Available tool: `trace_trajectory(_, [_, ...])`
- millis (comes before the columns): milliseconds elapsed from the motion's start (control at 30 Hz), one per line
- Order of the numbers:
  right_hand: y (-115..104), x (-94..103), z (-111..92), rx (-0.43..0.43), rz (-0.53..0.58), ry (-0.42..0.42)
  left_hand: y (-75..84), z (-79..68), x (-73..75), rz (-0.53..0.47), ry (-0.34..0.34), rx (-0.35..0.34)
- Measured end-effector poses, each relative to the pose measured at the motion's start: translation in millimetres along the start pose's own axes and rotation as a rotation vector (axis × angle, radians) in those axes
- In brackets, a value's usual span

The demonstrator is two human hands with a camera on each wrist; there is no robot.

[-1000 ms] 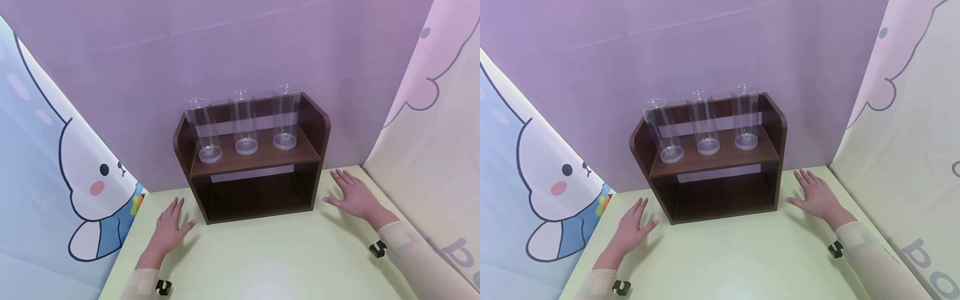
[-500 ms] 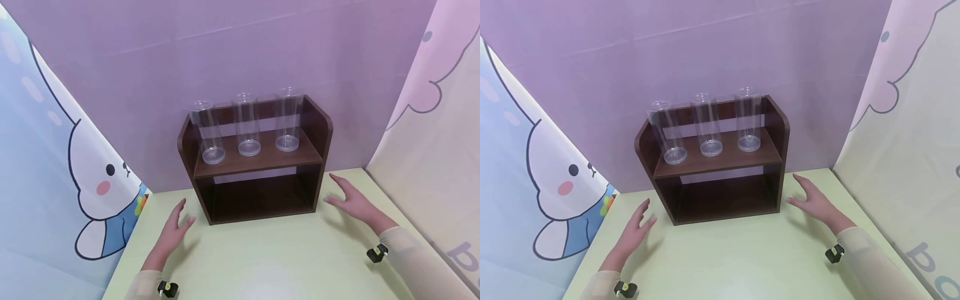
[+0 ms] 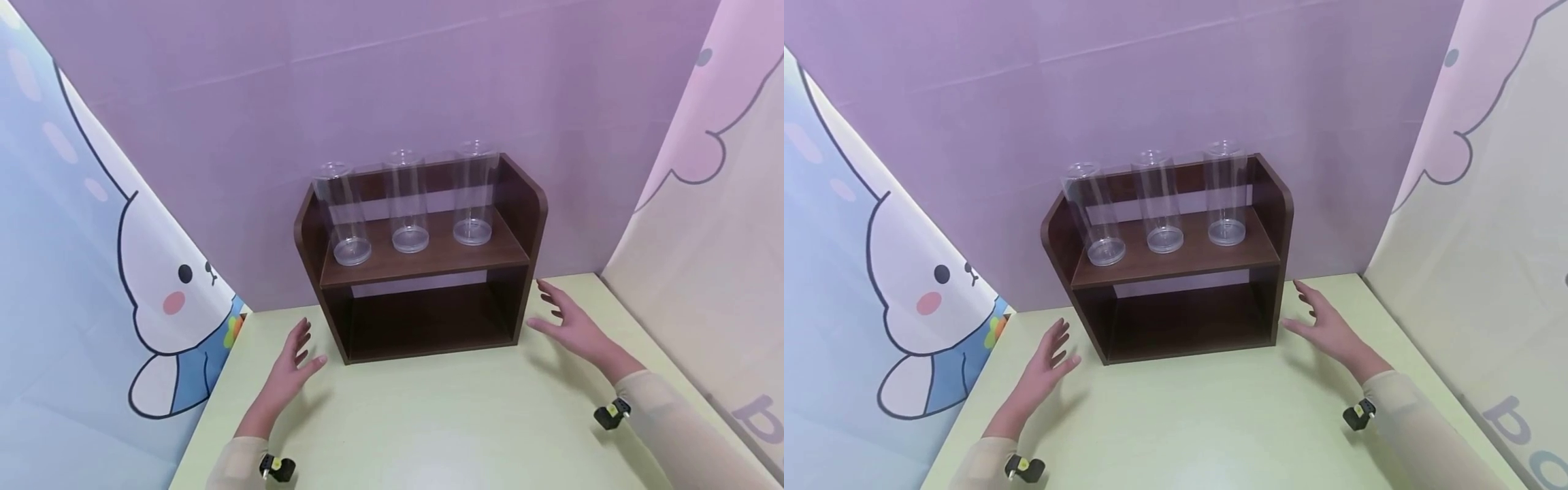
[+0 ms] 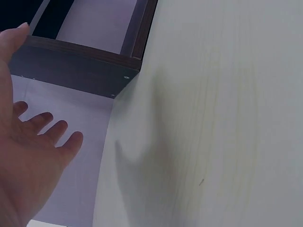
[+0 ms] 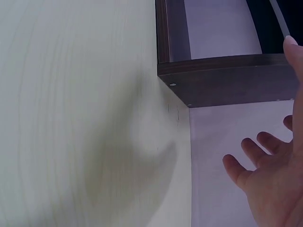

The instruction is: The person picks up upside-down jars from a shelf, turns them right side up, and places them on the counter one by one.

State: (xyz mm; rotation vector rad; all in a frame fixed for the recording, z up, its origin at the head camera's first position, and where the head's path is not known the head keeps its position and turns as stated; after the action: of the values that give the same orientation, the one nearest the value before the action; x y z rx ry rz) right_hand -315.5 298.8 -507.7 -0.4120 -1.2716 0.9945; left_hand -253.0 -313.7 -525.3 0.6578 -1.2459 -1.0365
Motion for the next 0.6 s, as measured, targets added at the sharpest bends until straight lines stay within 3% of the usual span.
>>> trace_trajectory(267, [-3.9,-3.1,4.4,0.005,0.079,-0.009,1.7,0.2,-5.5,-0.081,0.016,0.012])
trace_trajectory(600, [-5.3,-4.5,2.9,-0.031,0.127,-0.022,1.9,4.0,-12.0,-0.098,0.012,0.018])
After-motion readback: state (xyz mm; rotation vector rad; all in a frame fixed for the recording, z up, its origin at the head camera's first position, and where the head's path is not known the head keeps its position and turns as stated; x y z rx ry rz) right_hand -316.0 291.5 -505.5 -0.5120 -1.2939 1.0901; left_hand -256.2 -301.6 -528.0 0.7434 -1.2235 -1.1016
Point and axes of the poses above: each hand's wrist, its own z-axis towards the middle knuckle, its own x-axis out of the back of the hand, y = z × x, the point moved 2 cm from there along z, towards the middle knuckle, and after that the axes turned 1 degree about -x, right-handed, at the moved point
